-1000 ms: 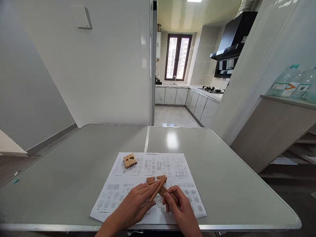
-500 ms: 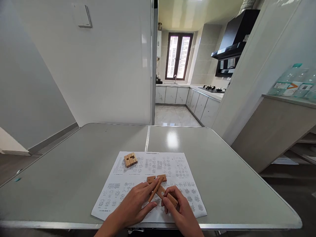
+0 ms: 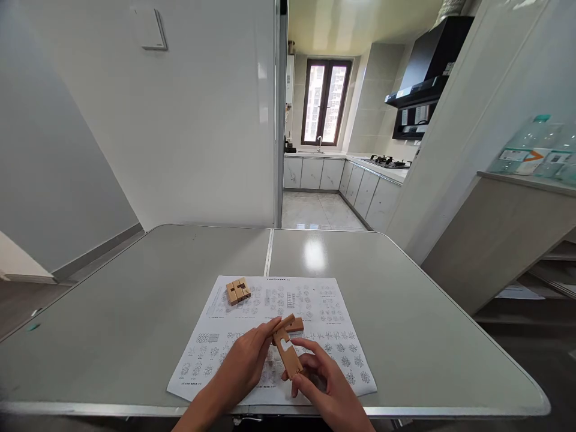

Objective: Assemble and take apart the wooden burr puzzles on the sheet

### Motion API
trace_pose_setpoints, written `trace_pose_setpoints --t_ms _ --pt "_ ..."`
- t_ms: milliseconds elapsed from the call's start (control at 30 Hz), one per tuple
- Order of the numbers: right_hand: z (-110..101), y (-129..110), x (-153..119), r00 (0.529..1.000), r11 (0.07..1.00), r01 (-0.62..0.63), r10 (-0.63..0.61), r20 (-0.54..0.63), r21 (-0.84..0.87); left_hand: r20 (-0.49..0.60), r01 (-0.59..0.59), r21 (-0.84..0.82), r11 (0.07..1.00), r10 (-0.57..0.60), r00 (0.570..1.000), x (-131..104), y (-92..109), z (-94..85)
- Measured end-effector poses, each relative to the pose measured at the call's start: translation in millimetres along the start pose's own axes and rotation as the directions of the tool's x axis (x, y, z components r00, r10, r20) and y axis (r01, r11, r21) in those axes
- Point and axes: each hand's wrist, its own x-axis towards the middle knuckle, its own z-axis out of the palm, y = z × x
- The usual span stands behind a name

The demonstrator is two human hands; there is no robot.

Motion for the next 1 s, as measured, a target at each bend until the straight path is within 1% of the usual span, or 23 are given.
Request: trace_pose_setpoints --t_ms 67,167,267,433,633,900,1000 --pt "1.7 -1.3 1.1 1.000 1.000 -0.002 0.002 -0.020 0.010 0.008 0.012 -0.030 0.999 -0.011 1.000 1.3 3.7 -2.7" --pt "4.0 -2.8 1.9 0.999 1.000 -0.002 0.002 -0.037 0.014 0.037 -0.014 -0.058 0.998 0.016 0.999 4.4 12.3 -8.2" --pt "5.6 -4.7 1.9 0.999 1.000 -0.007 0.008 -0.050 0.017 0.040 -0.027 -0.066 0.997 0.029 0.999 6.3 17.7 -11.7" --pt "6.2 -6.5 2.0 0.998 1.000 -0.006 0.006 -0.067 0.012 0.068 -0.024 -0.097 0.995 0.030 0.997 6.0 18.5 -14.3" --pt "4.2 0.2 2.6 0.996 0.999 -0.020 0.022 -0.089 0.028 0.097 -0.036 -0.116 0.993 0.047 0.994 6.3 21.9 -19.3" --pt "7.9 3.5 6.4 0.994 1.000 0.021 -0.020 -0.111 0.010 0.204 -0.049 -0.045 0.998 0.057 0.977 6.2 22.1 -15.9" --pt "8.3 3.6 6.7 0.993 1.000 0.003 -0.004 -0.119 -0.015 0.192 -0.033 -0.038 0.999 0.040 0.981 5.3 19.8 -13.6"
